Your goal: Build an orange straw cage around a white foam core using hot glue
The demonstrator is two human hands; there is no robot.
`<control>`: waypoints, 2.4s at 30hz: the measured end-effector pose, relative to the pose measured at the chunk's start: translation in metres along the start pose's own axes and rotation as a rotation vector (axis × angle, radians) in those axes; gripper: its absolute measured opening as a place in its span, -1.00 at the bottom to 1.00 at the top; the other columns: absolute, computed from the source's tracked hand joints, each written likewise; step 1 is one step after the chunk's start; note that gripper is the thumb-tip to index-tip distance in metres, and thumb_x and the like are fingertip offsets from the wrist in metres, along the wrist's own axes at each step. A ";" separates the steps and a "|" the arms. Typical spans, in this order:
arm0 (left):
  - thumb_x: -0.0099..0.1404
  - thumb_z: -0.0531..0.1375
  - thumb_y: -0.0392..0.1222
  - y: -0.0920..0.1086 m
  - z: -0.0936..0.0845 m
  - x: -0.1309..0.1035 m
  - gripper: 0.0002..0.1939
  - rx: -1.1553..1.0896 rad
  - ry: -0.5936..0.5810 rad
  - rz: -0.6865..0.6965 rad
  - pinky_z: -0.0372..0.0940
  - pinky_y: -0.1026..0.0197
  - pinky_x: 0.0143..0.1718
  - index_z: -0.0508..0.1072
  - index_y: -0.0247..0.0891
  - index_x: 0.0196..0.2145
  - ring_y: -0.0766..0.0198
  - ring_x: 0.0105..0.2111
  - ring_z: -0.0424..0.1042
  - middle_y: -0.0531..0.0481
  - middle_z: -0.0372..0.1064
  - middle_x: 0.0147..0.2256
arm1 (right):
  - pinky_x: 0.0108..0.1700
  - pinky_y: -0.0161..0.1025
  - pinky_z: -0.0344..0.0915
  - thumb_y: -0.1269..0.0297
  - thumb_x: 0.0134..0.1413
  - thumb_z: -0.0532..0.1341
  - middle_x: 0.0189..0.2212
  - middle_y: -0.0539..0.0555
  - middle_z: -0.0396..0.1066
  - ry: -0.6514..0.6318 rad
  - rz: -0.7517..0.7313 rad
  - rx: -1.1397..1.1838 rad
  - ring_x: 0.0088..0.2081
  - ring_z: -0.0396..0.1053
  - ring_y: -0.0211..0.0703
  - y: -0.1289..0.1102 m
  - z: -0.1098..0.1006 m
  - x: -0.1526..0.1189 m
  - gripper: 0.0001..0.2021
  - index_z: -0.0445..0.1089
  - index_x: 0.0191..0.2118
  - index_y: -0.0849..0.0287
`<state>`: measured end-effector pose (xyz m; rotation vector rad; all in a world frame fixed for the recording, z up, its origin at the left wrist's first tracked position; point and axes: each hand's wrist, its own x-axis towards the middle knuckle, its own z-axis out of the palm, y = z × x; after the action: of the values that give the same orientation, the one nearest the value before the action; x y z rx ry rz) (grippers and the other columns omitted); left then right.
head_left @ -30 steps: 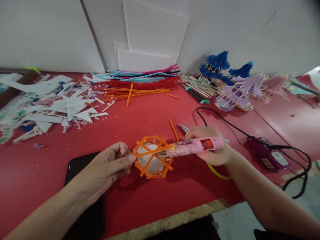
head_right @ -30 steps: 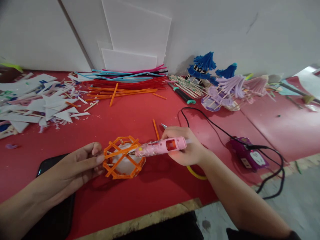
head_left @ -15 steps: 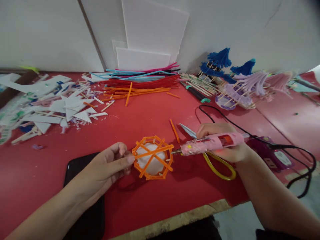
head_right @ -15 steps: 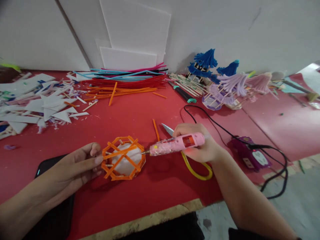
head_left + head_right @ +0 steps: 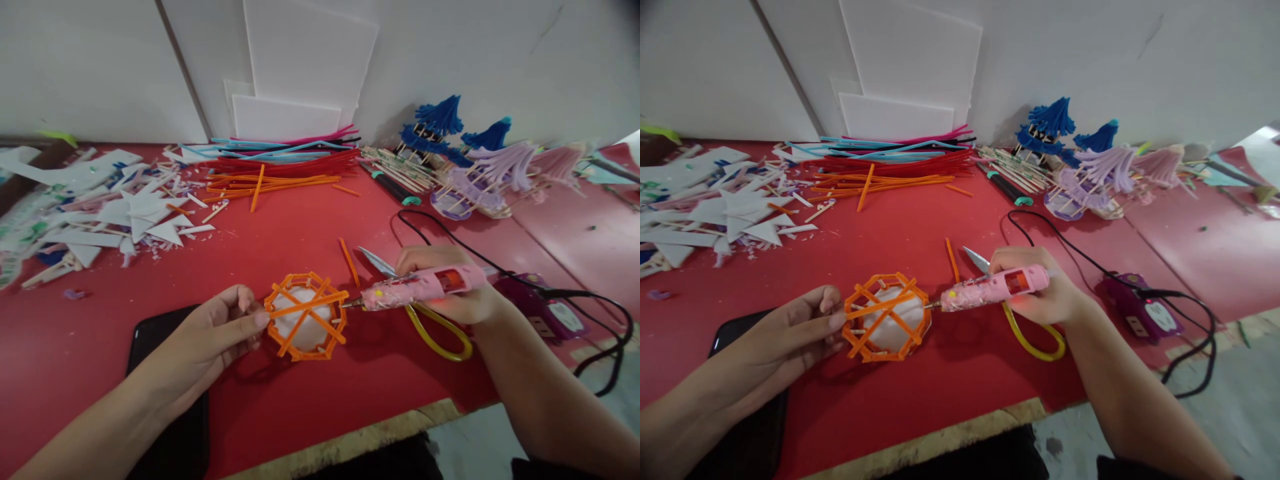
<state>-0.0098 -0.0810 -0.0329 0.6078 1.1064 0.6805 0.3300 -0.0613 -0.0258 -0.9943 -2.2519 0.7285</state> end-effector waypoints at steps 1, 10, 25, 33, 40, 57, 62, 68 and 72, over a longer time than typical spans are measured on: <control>-0.07 0.49 -0.16 0.000 0.000 0.000 -0.52 0.002 -0.004 0.008 0.28 0.44 -0.51 0.20 -0.22 -0.45 0.49 -0.55 0.29 0.21 0.26 -0.52 | -0.48 -0.25 0.15 0.13 0.12 0.15 -0.50 0.02 0.34 -0.006 0.018 -0.008 -0.51 0.26 -0.21 0.000 -0.001 0.000 -0.81 0.35 -0.40 0.11; -0.01 0.42 -0.19 0.006 0.009 -0.007 -0.58 0.115 0.032 0.080 0.20 0.45 -0.52 0.18 -0.22 -0.46 0.49 -0.54 0.24 0.22 0.26 -0.54 | -0.41 -0.22 0.36 0.13 0.11 0.21 -0.32 0.10 0.53 0.033 0.095 -0.157 -0.38 0.48 -0.08 0.024 -0.032 -0.020 -0.76 0.43 -0.13 0.07; -0.01 0.40 -0.20 0.006 0.006 -0.004 -0.59 0.168 0.027 0.143 0.16 0.45 -0.56 0.16 -0.22 -0.46 0.51 -0.58 0.21 0.24 0.24 -0.55 | -0.18 0.07 0.39 0.48 -0.08 0.04 -0.24 0.18 0.48 0.104 0.195 -0.599 -0.20 0.45 0.10 0.029 -0.035 -0.014 -0.58 0.49 -0.12 0.09; -0.05 0.43 -0.14 0.008 0.007 -0.004 -0.53 0.166 0.017 0.128 0.15 0.45 -0.56 0.15 -0.22 -0.46 0.48 -0.56 0.19 0.21 0.25 -0.56 | -0.36 -0.27 0.30 0.34 0.19 0.17 -0.44 0.03 0.47 0.189 0.185 -0.098 -0.42 0.41 -0.23 -0.064 0.029 0.019 -0.89 0.42 -0.35 0.14; -0.02 0.41 -0.15 0.005 0.007 -0.003 -0.58 0.217 0.040 0.160 0.14 0.46 -0.57 0.17 -0.22 -0.46 0.50 -0.57 0.16 0.23 0.23 -0.56 | -0.45 -0.38 0.19 0.27 0.18 0.20 -0.48 -0.03 0.42 0.088 0.353 0.126 -0.46 0.31 -0.36 -0.064 0.046 0.028 -0.83 0.45 -0.41 0.17; 0.05 0.35 -0.19 0.002 0.012 -0.007 -0.65 0.298 0.044 0.229 0.14 0.44 -0.58 0.17 -0.22 -0.49 0.51 -0.60 0.12 0.23 0.22 -0.55 | -0.54 -0.41 0.12 0.28 0.13 0.21 -0.56 -0.08 0.34 0.034 0.491 0.202 -0.55 0.21 -0.40 -0.065 0.052 0.027 -0.83 0.42 -0.45 0.20; 0.07 0.34 -0.20 0.002 0.013 -0.008 -0.66 0.296 0.034 0.220 0.11 0.43 -0.60 0.17 -0.21 -0.48 0.51 -0.62 0.10 0.23 0.22 -0.56 | -0.50 -0.39 0.15 0.23 0.18 0.18 -0.52 -0.06 0.38 0.004 0.492 0.158 -0.51 0.26 -0.36 -0.065 0.051 0.026 -0.81 0.42 -0.41 0.18; 0.08 0.34 -0.24 0.003 0.012 -0.008 -0.68 0.318 0.031 0.247 0.12 0.43 -0.59 0.20 -0.21 -0.46 0.50 -0.60 0.10 0.22 0.20 -0.54 | -0.46 -0.35 0.17 0.22 0.23 0.13 -0.47 -0.03 0.41 -0.012 0.472 0.112 -0.46 0.31 -0.31 -0.063 0.052 0.026 -0.79 0.39 -0.38 0.17; 0.09 0.33 -0.25 0.003 0.011 -0.007 -0.69 0.308 0.021 0.249 0.15 0.43 -0.56 0.19 -0.21 -0.46 0.50 -0.59 0.12 0.23 0.20 -0.54 | -0.46 -0.36 0.16 0.22 0.25 0.12 -0.48 -0.04 0.37 -0.016 0.467 0.122 -0.46 0.28 -0.32 -0.062 0.054 0.024 -0.80 0.37 -0.37 0.16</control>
<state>-0.0019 -0.0860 -0.0228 1.0162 1.1761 0.7358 0.2506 -0.0917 -0.0145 -1.4762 -1.9739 1.0563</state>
